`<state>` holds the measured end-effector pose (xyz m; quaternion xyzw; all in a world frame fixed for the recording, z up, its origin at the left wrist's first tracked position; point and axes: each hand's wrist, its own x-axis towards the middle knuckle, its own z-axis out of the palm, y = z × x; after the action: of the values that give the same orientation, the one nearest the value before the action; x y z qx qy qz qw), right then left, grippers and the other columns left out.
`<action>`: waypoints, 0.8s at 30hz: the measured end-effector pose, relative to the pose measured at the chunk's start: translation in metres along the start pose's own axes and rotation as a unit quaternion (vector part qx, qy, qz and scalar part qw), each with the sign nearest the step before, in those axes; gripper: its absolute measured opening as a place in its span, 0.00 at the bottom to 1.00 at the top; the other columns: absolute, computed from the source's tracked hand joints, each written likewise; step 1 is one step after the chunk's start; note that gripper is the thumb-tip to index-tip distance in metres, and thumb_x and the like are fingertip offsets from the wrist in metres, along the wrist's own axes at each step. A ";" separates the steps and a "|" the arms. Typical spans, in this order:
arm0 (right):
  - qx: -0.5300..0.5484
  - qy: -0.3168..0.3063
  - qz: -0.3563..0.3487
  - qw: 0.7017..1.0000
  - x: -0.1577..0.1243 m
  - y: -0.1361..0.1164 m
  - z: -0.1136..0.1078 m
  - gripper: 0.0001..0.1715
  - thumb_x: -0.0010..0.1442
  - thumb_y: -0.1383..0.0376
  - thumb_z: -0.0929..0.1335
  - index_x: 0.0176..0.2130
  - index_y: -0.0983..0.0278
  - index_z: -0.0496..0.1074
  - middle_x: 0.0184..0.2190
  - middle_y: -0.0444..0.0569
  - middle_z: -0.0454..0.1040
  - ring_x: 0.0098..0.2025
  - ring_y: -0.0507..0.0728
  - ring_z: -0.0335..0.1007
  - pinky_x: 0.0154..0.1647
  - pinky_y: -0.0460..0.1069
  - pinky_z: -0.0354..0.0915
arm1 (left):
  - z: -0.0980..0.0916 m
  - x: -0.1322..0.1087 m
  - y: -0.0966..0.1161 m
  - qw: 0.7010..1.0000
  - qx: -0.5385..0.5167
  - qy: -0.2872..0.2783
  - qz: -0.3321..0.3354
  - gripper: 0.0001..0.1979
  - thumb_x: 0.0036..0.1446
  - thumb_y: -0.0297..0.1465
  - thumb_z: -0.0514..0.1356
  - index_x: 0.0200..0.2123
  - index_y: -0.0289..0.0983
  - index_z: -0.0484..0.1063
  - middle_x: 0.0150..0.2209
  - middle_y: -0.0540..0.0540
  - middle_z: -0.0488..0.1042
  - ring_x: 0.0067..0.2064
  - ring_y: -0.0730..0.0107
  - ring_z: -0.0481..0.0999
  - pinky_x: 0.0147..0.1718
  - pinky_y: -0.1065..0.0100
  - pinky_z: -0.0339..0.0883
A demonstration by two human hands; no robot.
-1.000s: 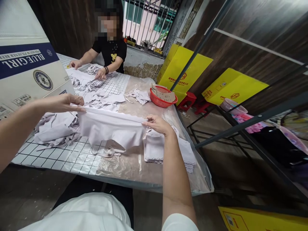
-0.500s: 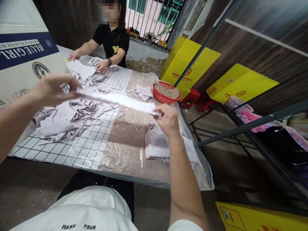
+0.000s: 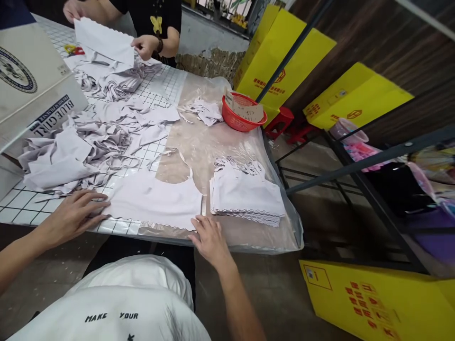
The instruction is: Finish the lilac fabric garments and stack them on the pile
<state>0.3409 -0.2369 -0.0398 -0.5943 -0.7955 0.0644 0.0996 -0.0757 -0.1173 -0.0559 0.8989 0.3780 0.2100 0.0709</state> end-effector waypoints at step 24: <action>0.117 0.055 0.280 0.951 0.197 0.032 -0.004 0.23 0.61 0.62 0.67 0.55 0.67 0.70 0.50 0.60 0.73 0.54 0.63 0.69 0.57 0.55 0.63 | 0.111 0.172 0.100 0.982 -0.060 -0.086 0.155 0.23 0.67 0.34 0.50 0.62 0.30 0.64 0.64 0.32 0.64 0.68 0.48 0.59 0.63 0.49 0.59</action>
<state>0.3180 -0.0385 -0.0274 -0.7798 -0.5774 0.1501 0.1898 0.1451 -0.0617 -0.0721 0.9555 0.2129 0.1626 0.1239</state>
